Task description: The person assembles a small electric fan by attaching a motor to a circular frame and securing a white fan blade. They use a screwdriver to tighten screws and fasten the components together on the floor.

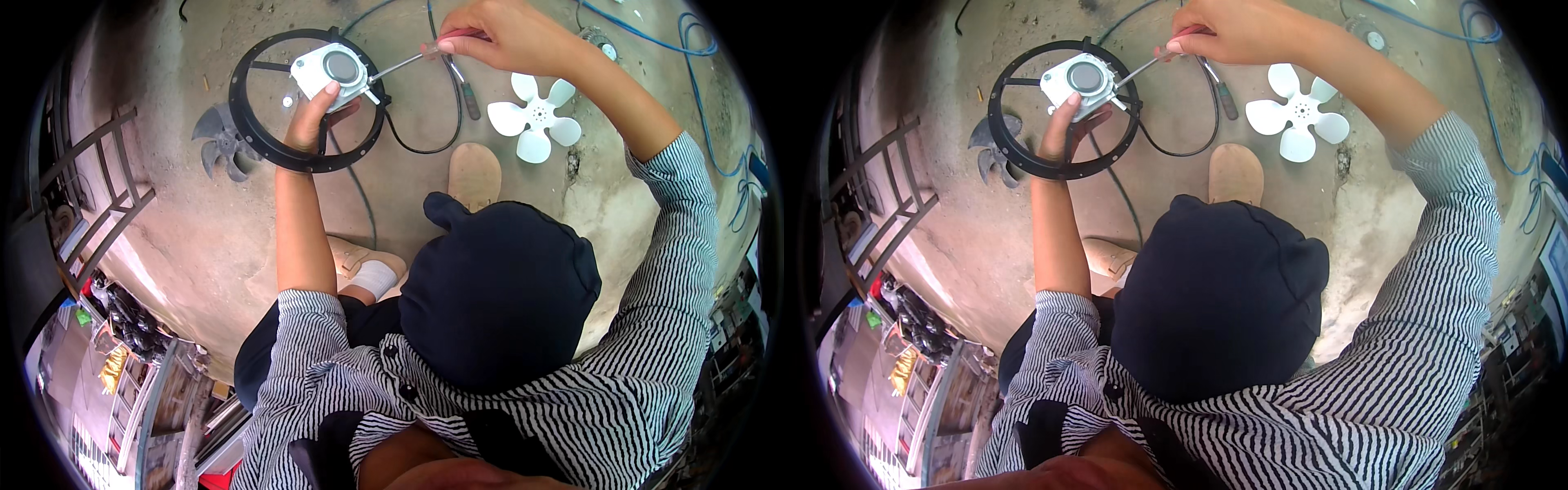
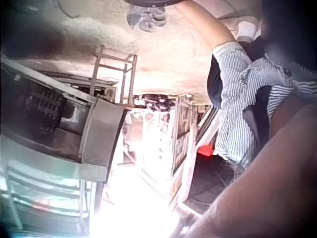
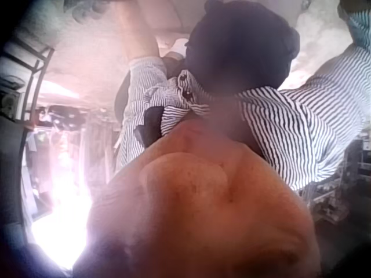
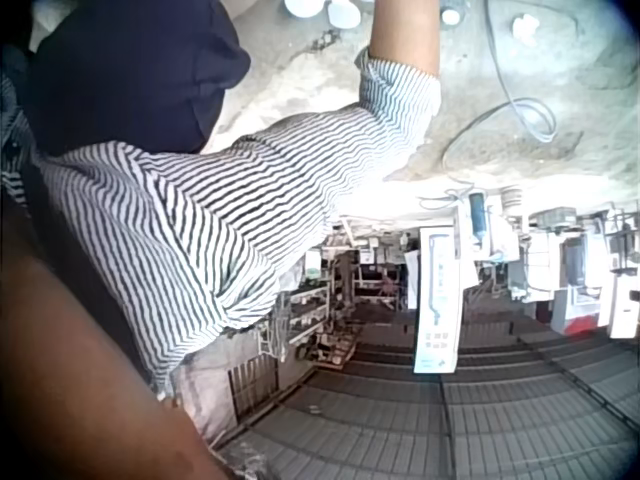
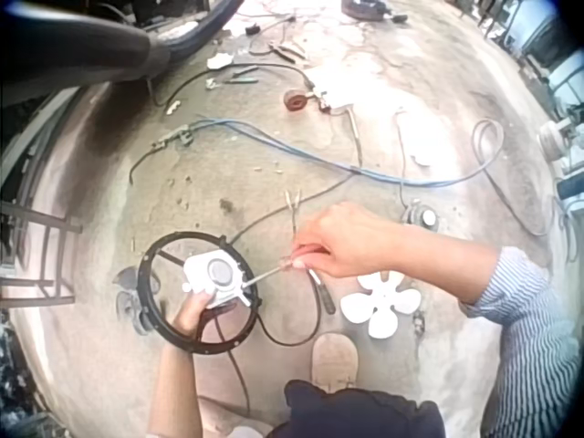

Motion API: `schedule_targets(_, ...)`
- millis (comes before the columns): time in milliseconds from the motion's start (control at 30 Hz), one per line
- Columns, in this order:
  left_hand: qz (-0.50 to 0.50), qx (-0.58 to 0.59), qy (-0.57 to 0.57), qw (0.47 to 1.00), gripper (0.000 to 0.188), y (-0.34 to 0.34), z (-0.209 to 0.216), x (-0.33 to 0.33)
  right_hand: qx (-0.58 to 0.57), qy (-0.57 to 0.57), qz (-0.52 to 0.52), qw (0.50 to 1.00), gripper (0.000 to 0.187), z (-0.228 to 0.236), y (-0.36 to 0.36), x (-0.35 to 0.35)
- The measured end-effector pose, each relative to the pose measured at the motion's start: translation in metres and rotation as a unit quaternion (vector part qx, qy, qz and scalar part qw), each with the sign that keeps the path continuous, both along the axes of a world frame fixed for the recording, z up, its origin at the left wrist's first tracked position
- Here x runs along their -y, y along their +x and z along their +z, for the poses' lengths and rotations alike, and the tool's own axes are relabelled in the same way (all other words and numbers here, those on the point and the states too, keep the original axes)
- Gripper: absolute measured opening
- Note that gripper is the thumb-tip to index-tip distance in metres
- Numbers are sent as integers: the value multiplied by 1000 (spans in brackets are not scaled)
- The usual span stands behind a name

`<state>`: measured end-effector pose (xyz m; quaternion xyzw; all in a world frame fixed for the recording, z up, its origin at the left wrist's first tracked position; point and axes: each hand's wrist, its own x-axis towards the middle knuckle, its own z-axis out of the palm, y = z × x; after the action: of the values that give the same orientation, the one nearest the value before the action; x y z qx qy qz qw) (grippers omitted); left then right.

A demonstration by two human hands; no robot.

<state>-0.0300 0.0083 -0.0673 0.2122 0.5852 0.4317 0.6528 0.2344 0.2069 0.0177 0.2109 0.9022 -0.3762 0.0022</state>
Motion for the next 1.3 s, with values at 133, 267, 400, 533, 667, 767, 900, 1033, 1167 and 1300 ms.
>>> schedule_targets(133, -13, -4, -2, 1000, 61, 1, -1, 1, 137, -109, -76, 982, 33, 4, -7, 0)
schedule_targets(267, -20, -5, -10, 1000, 61, 2, -1, -2, 21, -134, -42, 990, 25, -16, 7, -3)
schedule_targets(400, -19, 0, -24, 1000, 60, -3, -4, 1, -49, -126, -25, 990, 17, 3, 4, 0)
schedule_targets(533, -27, -4, -14, 1000, 61, -2, -4, 1, -25, -51, 5, 998, 16, 10, 2, -1)
schedule_targets(667, -29, -6, -14, 999, 62, 3, 0, -1, -135, 115, 157, 971, 17, -26, 15, -12)
schedule_targets(767, -20, -17, -13, 1000, 63, 3, 1, 0, -7, 68, 128, 989, 22, -23, 16, -9)
schedule_targets(900, -28, -23, -10, 999, 63, 5, 6, -4, 104, -95, 14, 990, 29, -23, 17, -1)
schedule_targets(1033, -43, -31, -14, 999, 63, 4, 11, -4, -44, 132, 67, 988, 38, -37, 24, 14)
schedule_targets(1167, -45, -19, -7, 999, 63, 2, 7, -3, -79, 280, 175, 941, 37, -32, 17, 11)
schedule_targets(1300, -46, -21, 15, 999, 63, 6, 9, -3, -106, 293, 180, 933, 29, -48, 14, 11)
